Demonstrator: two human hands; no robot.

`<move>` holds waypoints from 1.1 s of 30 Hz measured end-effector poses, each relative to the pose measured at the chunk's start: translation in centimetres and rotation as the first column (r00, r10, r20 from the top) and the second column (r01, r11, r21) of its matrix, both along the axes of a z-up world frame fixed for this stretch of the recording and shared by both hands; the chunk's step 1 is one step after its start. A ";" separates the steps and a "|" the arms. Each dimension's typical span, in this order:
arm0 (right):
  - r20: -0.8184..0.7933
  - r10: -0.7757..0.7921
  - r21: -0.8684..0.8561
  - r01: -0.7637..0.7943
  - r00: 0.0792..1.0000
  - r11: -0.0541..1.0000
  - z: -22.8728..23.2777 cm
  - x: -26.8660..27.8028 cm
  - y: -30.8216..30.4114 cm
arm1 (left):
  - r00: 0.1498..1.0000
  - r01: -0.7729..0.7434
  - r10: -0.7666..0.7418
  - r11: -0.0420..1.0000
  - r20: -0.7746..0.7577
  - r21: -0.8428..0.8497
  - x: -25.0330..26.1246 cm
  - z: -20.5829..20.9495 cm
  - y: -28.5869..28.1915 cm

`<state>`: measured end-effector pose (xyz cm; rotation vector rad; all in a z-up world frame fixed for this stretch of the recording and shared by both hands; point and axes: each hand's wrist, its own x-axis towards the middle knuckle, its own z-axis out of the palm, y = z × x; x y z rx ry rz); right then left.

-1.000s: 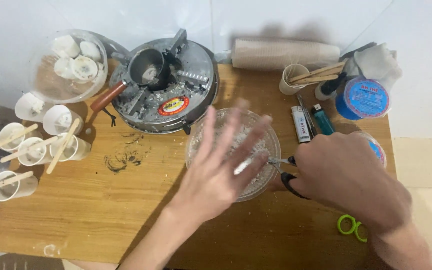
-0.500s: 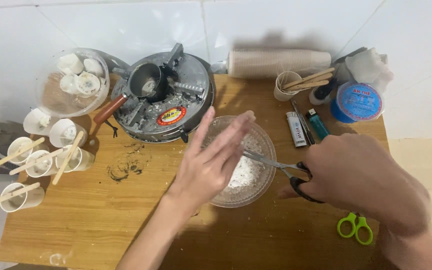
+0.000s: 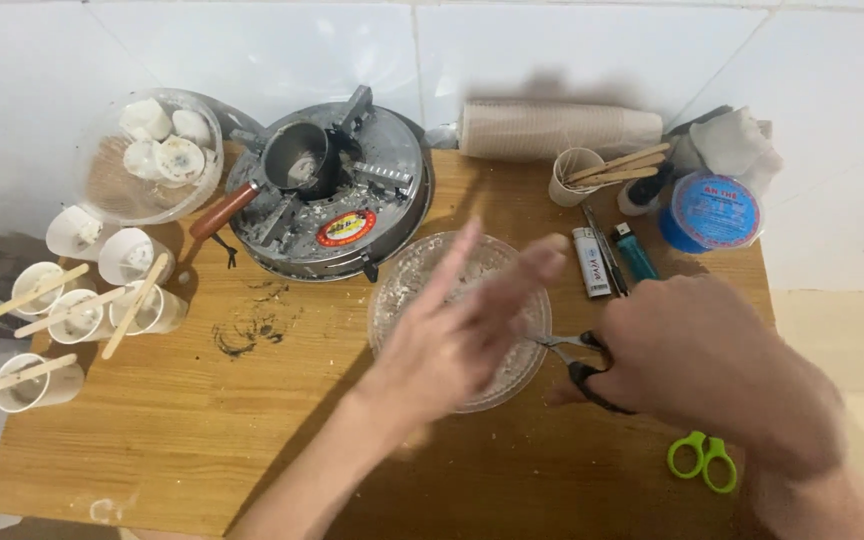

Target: Cutting a piece of wax with scissors, lighting a small gas burner, and melting the wax in a metal pot.

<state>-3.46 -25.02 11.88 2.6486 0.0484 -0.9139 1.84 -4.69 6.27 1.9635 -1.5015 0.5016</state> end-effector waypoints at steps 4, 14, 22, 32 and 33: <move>-0.078 -0.180 -0.029 0.178 0.981 0.984 3.8 0.2 -0.2 | 0.989 -0.054 0.056 0.998 0.136 -0.017 0.9 -0.4 1.5; 0.143 -0.463 -0.171 0.483 0.875 0.859 3.8 -1.0 -5.3 | 0.965 -0.221 0.187 0.957 0.182 0.190 -0.1 -0.4 2.7; 0.338 -0.551 0.007 0.583 0.763 0.812 1.8 -3.1 -7.0 | 0.982 -0.187 0.190 0.978 0.017 -0.093 0.3 -1.5 2.2; 0.333 -0.820 0.325 0.759 0.466 0.564 -1.8 -5.5 1.6 | 0.965 -0.241 0.230 0.967 -0.126 -0.077 0.0 -2.7 1.7; 0.291 -0.878 0.367 0.803 0.381 0.470 -1.7 -5.4 2.4 | 0.959 -0.271 0.260 0.957 -0.112 -0.101 0.0 -2.7 1.6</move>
